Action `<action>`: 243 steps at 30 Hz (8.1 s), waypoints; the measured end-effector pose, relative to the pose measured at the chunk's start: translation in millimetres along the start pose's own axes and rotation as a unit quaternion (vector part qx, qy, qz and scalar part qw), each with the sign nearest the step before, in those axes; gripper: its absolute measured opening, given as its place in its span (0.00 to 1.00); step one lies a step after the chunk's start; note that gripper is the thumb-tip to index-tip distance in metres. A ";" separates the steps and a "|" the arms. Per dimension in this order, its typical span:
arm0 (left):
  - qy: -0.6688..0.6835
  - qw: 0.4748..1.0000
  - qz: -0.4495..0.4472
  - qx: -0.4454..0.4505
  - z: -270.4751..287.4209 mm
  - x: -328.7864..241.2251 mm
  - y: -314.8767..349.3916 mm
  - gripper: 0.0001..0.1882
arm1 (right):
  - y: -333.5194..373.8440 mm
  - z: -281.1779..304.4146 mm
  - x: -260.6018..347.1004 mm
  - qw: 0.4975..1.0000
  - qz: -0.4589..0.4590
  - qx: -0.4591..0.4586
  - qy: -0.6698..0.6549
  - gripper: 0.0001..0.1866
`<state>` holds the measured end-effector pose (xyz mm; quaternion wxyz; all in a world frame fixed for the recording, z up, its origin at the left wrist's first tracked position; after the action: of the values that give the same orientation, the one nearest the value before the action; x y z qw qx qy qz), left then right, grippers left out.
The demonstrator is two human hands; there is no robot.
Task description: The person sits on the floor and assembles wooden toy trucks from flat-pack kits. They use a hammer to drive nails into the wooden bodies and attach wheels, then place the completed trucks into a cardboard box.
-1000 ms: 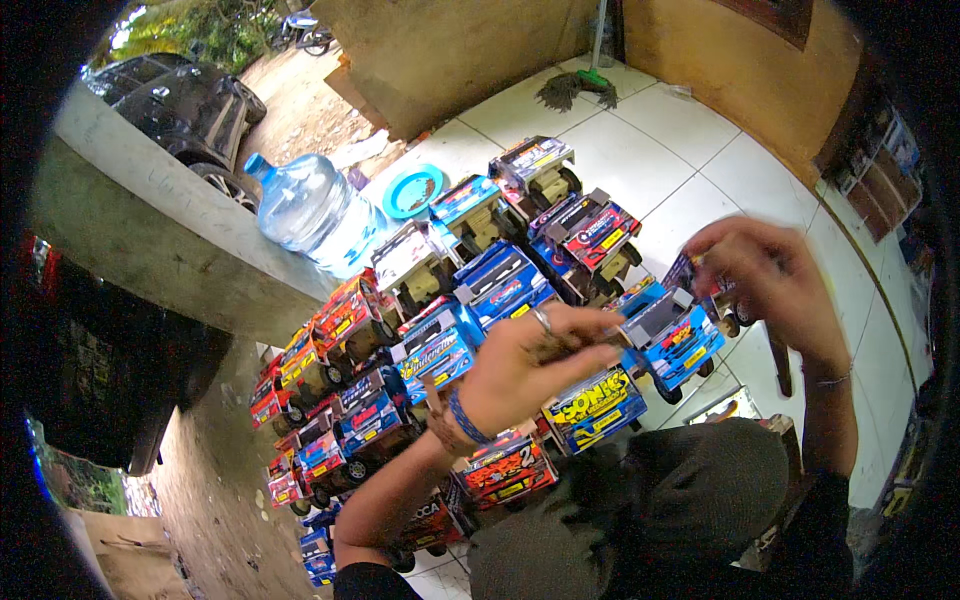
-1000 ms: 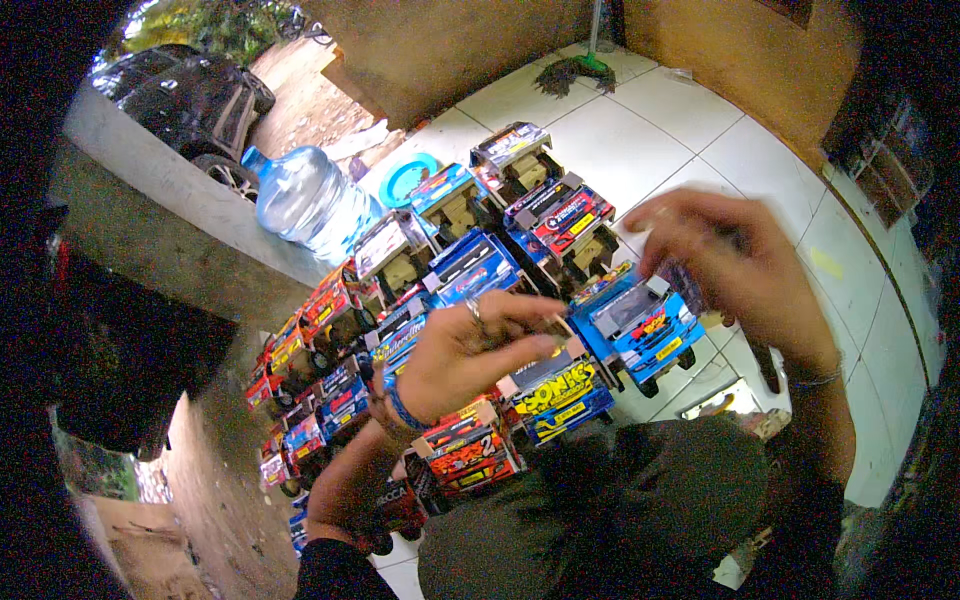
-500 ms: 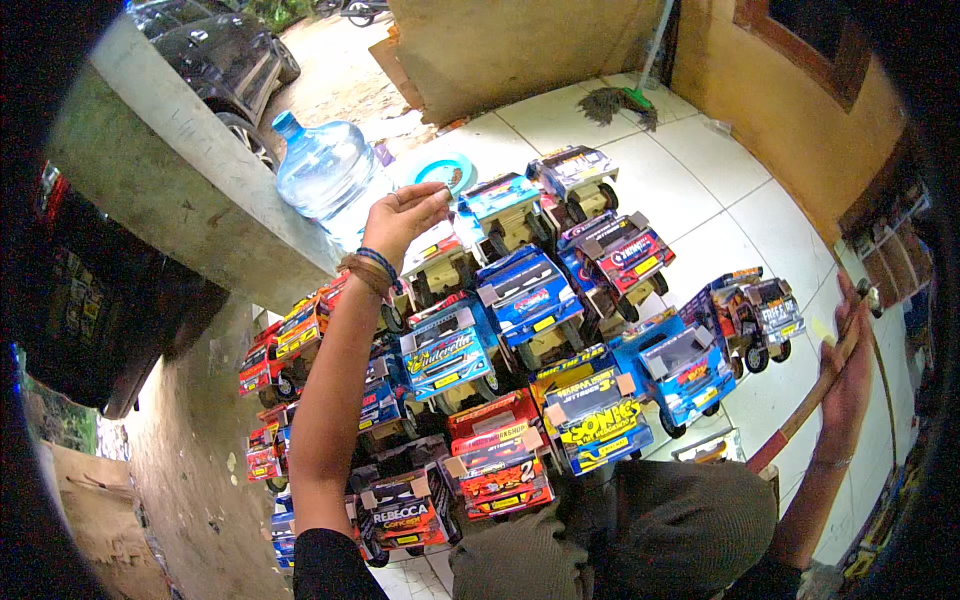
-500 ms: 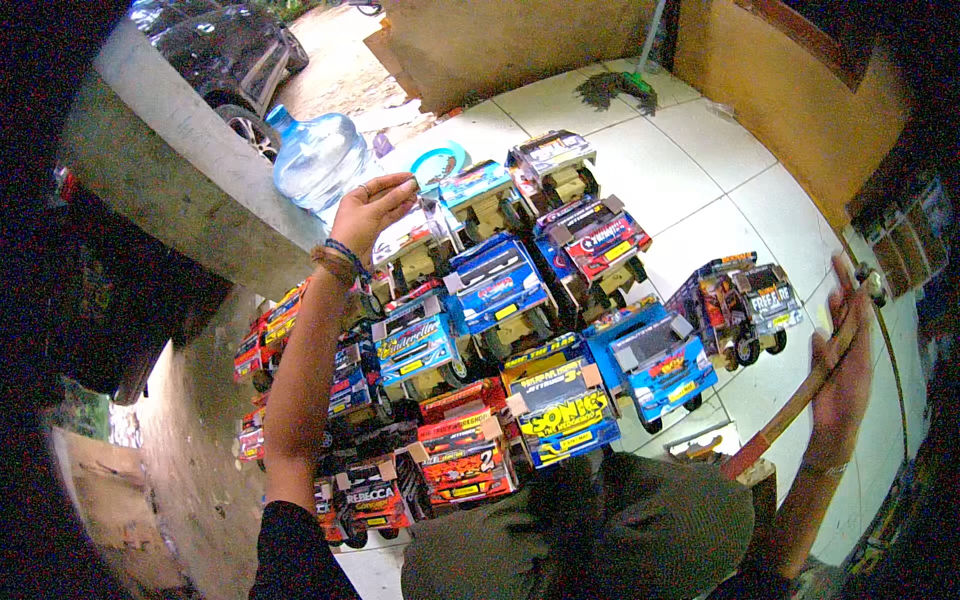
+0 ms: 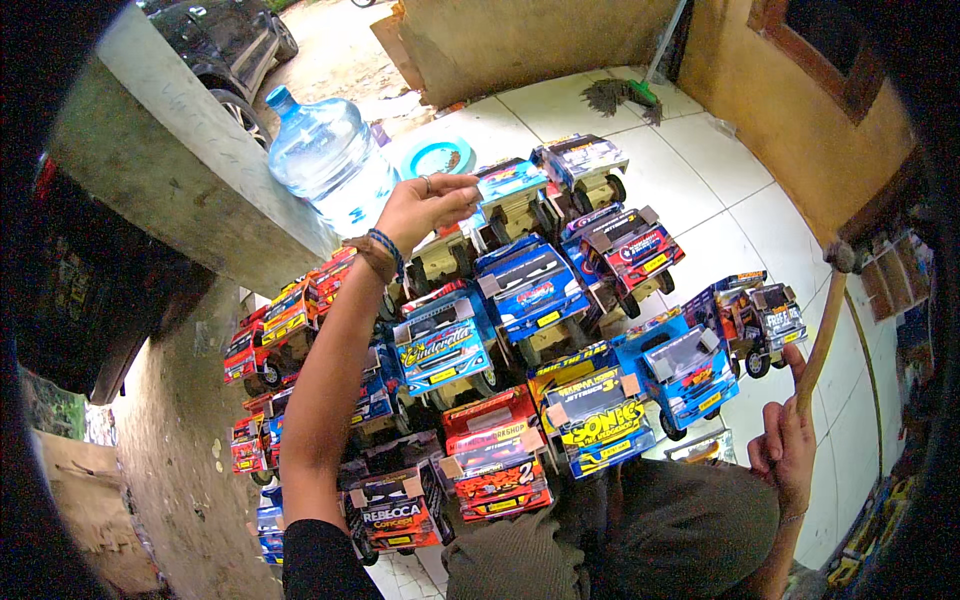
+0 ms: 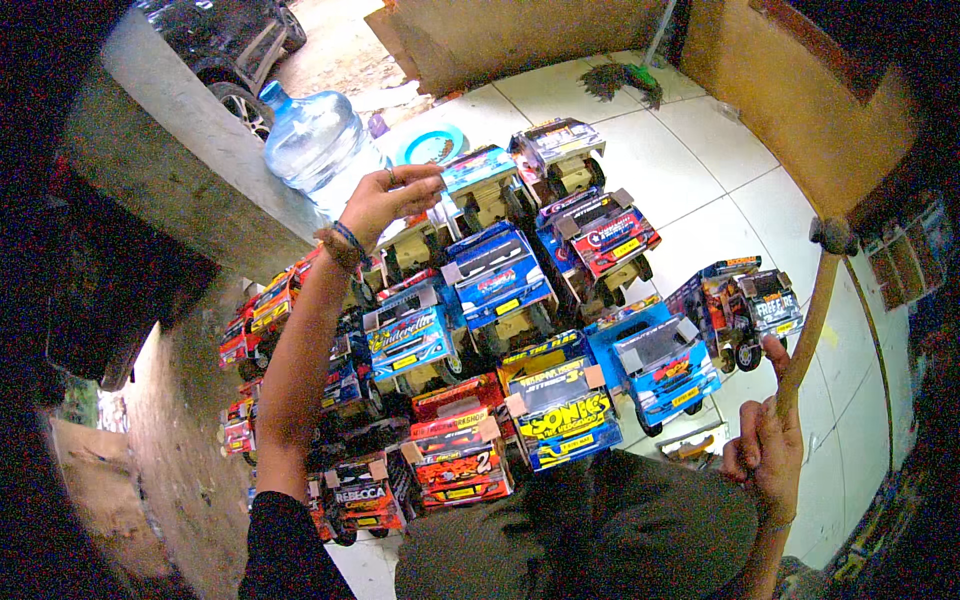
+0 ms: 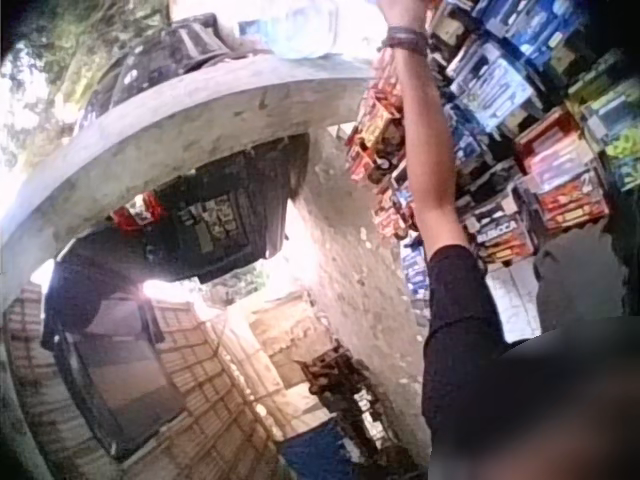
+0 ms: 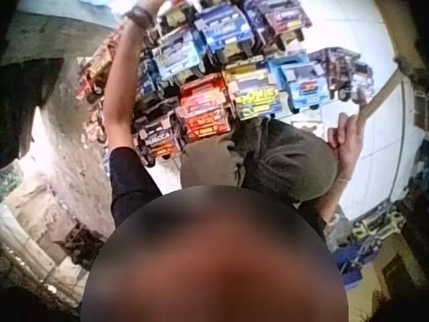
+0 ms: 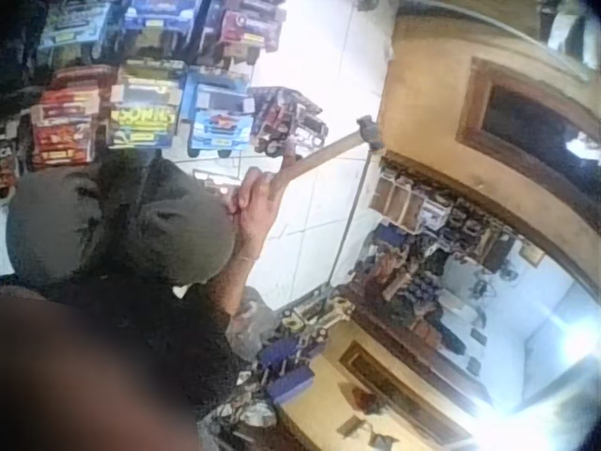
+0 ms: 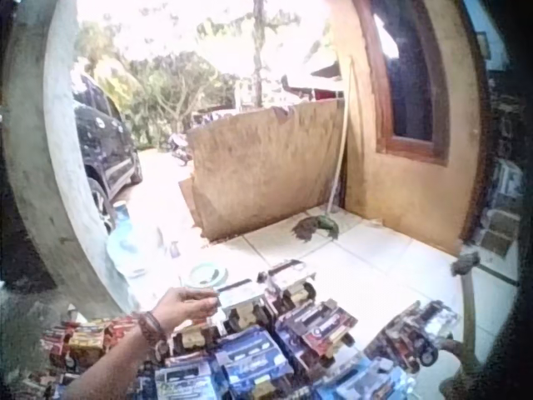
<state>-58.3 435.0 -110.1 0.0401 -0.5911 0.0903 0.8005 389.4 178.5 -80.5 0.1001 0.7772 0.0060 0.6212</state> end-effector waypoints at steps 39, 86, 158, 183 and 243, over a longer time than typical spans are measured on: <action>0.055 0.939 0.066 -0.334 240.6 83.8 211.7 0.18 | -18.6 -44.0 -20.3 0.960 -0.107 0.108 0.236 0.29; -0.365 0.917 -0.055 -0.149 -80.7 -19.1 -168.2 0.15 | -178.8 -111.7 18.8 0.940 0.051 0.154 0.300 0.23; -0.358 0.914 0.001 -0.189 -79.1 -1.5 -162.7 0.18 | -250.8 -152.8 -4.6 0.642 0.366 0.090 0.667 0.31; -0.355 0.925 -0.062 -0.124 -63.2 41.7 -216.3 0.23 | -154.5 -66.6 71.7 0.806 0.417 -0.075 0.413 0.17; -0.197 0.929 -0.313 0.027 -115.8 -87.2 -146.7 0.18 | 77.9 141.2 80.5 0.948 0.081 -0.015 0.308 0.06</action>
<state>101.5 560.3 -74.2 0.3215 -0.4188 -0.0868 0.8448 535.4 92.1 -19.5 0.0546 0.5447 -0.0358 0.8361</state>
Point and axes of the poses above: each hand's wrist, its own y-axis away from the middle knuckle, its own z-axis out of the back of the hand, x = y × z, the point moved 6 cm from there along -y, towards the middle knuckle, and after that the axes turned 8 degrees about -y, right-handed, at the moved point
